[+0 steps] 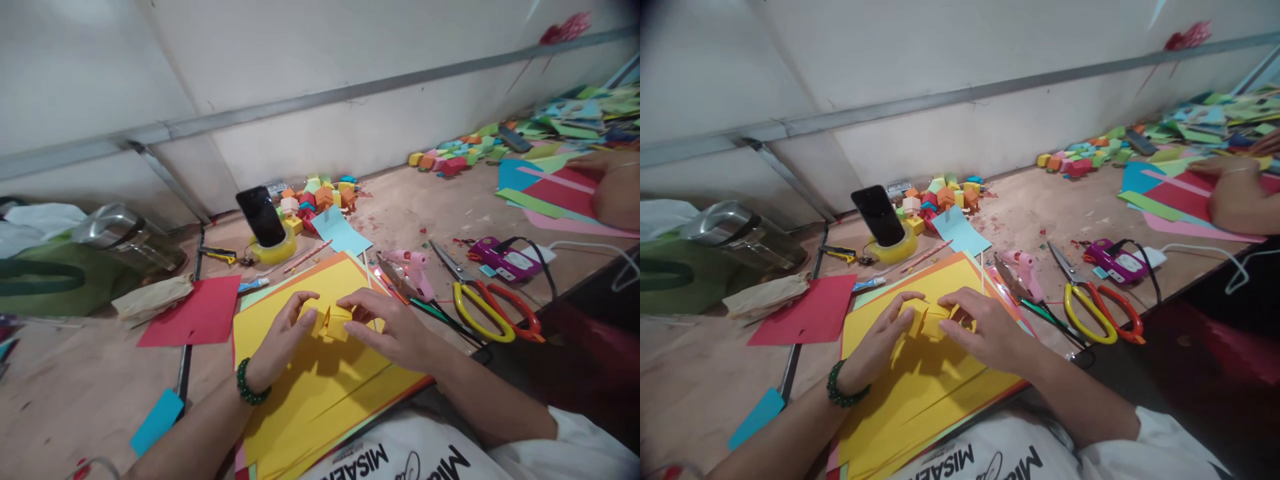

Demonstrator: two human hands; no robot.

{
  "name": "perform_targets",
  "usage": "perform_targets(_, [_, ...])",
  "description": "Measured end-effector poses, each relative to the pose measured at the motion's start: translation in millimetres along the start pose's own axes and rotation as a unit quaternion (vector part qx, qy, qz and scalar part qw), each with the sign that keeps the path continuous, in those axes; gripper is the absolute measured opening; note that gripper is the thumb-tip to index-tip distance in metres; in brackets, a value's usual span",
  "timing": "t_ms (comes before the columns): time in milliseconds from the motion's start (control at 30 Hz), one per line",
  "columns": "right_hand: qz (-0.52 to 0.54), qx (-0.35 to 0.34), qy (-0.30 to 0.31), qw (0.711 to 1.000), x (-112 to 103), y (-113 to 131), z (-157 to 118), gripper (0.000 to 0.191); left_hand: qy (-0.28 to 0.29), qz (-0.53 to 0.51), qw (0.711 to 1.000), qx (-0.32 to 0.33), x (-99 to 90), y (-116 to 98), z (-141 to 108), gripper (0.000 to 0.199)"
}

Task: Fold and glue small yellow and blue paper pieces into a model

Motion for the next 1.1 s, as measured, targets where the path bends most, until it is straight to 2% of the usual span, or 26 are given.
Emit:
perform_targets(167, [0.02,0.032,-0.05,0.998,-1.1,-9.7,-0.5,0.022,0.008,-0.021,1.0,-0.019,6.7,3.9,-3.9,0.063])
perform_targets(400, [-0.06,-0.033,-0.104,0.992,-4.6,7.6,-1.0,0.018,0.059,-0.177,0.982,-0.011,18.6,13.3,-2.2,0.062])
perform_targets(667, [-0.089,-0.075,-0.107,0.987,-1.4,22.5,0.4,0.017,0.039,-0.2,0.979,0.012,17.6,6.3,-7.1,0.055])
perform_targets(900, [-0.099,-0.122,-0.094,0.983,0.3,31.6,1.1,0.016,0.043,-0.196,0.98,0.006,20.5,5.2,-10.6,0.057])
perform_targets(1100, [-0.084,-0.085,-0.098,0.988,-2.2,23.9,0.2,0.02,0.063,-0.193,0.979,0.012,22.9,5.3,-11.7,0.06])
Point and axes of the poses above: each hand's wrist, its own z-axis towards the middle knuckle, its own x-axis out of the palm, y = z × x, the point moved 9 cm from there along z, towards the middle knuckle, and after that the axes turned 9 degrees about y, right-handed, at the moved point
